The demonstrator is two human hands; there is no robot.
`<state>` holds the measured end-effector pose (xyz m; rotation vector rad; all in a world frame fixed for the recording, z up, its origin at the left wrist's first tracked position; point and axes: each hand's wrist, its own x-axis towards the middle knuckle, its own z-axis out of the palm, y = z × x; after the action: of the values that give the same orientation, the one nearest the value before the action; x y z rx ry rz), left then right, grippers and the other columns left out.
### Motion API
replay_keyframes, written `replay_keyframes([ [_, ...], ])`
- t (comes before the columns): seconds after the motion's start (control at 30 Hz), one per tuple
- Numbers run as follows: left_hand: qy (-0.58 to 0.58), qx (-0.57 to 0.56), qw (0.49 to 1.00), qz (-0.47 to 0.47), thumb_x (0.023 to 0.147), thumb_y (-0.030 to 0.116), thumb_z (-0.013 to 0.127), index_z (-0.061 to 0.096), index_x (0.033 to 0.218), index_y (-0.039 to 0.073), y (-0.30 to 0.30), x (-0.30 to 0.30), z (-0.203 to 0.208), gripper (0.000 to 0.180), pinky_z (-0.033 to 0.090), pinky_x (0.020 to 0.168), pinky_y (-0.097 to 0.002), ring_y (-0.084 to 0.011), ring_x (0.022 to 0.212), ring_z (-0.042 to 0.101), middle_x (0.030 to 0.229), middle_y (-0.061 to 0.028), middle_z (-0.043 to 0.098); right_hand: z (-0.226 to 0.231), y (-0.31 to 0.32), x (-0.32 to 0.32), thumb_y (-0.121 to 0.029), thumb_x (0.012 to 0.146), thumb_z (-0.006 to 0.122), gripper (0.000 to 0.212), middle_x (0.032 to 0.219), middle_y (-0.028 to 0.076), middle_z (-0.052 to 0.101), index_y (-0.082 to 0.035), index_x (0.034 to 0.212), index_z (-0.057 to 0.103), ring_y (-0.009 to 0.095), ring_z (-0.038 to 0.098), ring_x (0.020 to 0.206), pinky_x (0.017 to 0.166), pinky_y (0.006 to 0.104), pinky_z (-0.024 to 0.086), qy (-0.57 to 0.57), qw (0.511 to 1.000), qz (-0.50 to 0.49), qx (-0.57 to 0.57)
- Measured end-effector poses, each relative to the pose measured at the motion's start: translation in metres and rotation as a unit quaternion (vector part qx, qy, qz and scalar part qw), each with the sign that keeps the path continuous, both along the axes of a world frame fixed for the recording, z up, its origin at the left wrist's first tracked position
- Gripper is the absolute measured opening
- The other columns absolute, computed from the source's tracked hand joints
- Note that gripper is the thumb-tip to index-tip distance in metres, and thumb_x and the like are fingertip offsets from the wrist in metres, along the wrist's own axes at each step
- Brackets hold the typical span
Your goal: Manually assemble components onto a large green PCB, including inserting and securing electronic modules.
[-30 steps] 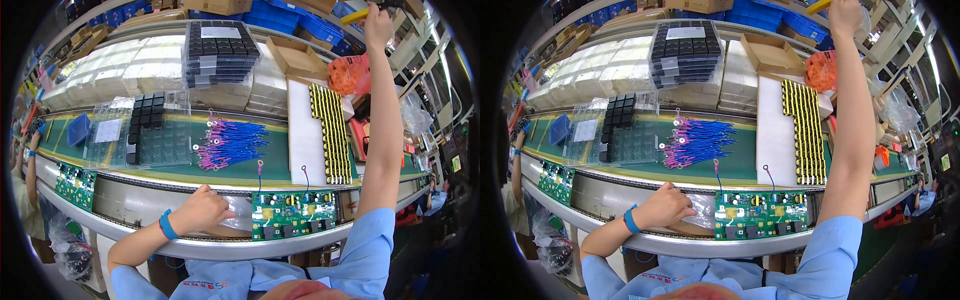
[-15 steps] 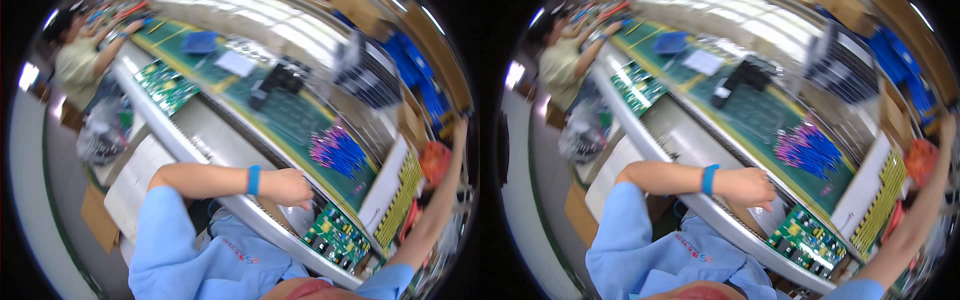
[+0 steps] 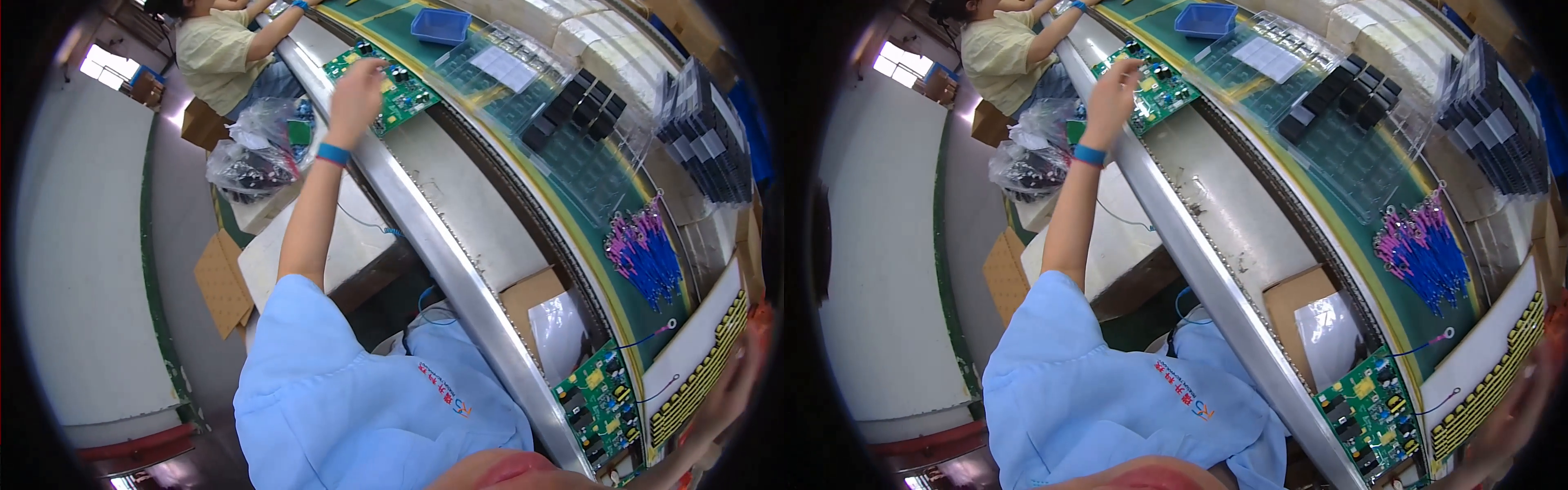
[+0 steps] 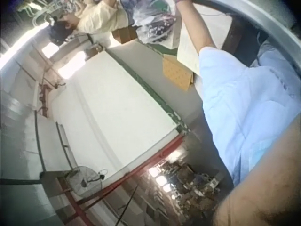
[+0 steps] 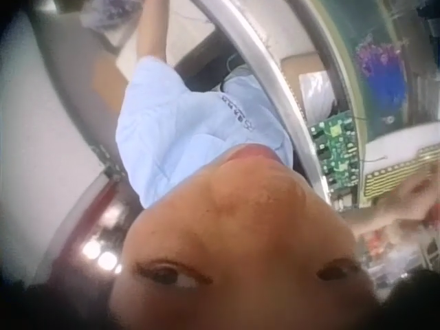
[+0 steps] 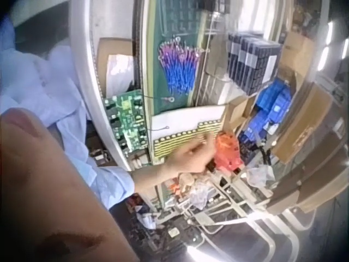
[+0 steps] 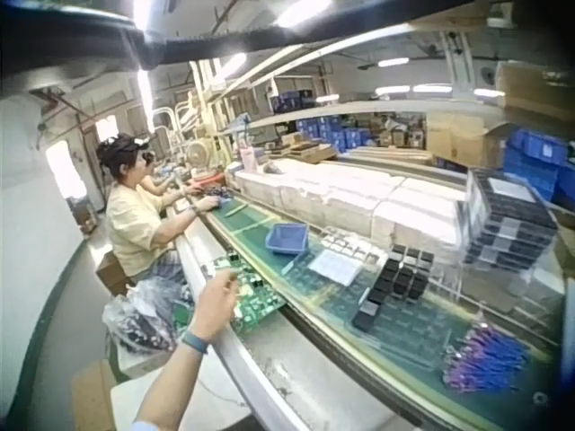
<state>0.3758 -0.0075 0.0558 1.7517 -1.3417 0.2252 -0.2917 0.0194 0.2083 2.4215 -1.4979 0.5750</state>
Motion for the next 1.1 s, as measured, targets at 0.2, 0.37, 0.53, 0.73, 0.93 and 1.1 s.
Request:
replay_keyframes([
  [0.2,-0.093,0.023,0.973,0.210,0.087,0.014,0.046,0.046,0.135,0.010,0.030,0.154,-0.068,0.048,0.048,0.082,-0.0528,-0.0368,0.096,0.066,0.112,-0.0119,0.068,-0.048,0.081,0.143,0.006,0.080,0.062,0.042,0.110,0.017,0.066,0.000,0.122,0.058,0.032,0.067,0.081,0.066,0.0380,0.053,0.046,0.956,0.231,0.173],
  [0.37,-0.237,0.182,0.937,0.181,0.082,0.017,0.046,0.054,0.131,0.014,0.028,0.206,-0.072,0.050,0.049,0.081,-0.0523,-0.0375,0.093,0.067,0.114,-0.0150,0.067,-0.073,0.091,0.154,0.000,0.071,0.058,0.048,0.110,0.011,0.064,-0.001,0.119,0.058,0.025,0.065,0.071,0.059,0.0345,0.052,0.051,0.945,0.225,0.230],
  [0.53,-0.315,0.295,0.894,0.122,0.083,0.016,0.048,0.044,0.141,0.011,0.032,0.263,-0.068,0.058,0.051,0.086,-0.0385,-0.0278,0.111,0.060,0.134,-0.0165,0.056,-0.093,0.105,0.156,-0.009,0.080,0.056,0.038,0.084,0.006,0.060,-0.002,0.117,0.058,0.017,0.064,0.062,0.047,0.0312,0.047,0.115,0.938,0.213,0.246],
  [0.73,-0.278,0.239,0.927,0.079,0.098,0.017,0.044,0.036,0.147,0.014,0.035,0.202,-0.074,0.050,0.041,0.091,-0.0398,-0.0203,0.113,0.060,0.129,0.0009,0.064,-0.113,0.119,0.139,-0.009,0.081,0.055,0.037,0.081,0.009,0.057,0.000,0.116,0.057,0.022,0.063,0.059,0.046,0.0353,0.048,0.084,0.940,0.182,0.275],
  [0.93,-0.280,0.248,0.927,-0.018,0.099,0.016,0.044,0.036,0.148,0.015,0.075,0.067,-0.041,0.049,0.027,0.104,-0.0416,-0.0193,0.111,0.061,0.126,-0.0016,0.065,-0.118,0.127,0.116,-0.007,0.080,0.056,0.028,0.080,0.008,0.060,-0.001,0.107,0.059,0.023,0.064,0.059,0.045,0.0364,0.047,0.067,0.948,0.142,0.275],
  [1.1,-0.305,0.279,0.903,-0.113,0.098,0.013,0.049,0.042,0.144,0.012,0.100,-0.028,-0.005,0.047,0.020,0.111,-0.0452,-0.0196,0.104,0.064,0.114,-0.0063,0.069,-0.115,0.132,0.091,-0.009,0.081,0.059,0.017,0.075,0.009,0.064,-0.002,0.097,0.060,0.027,0.064,0.060,0.047,0.0388,0.047,0.051,0.955,0.066,0.285],
])
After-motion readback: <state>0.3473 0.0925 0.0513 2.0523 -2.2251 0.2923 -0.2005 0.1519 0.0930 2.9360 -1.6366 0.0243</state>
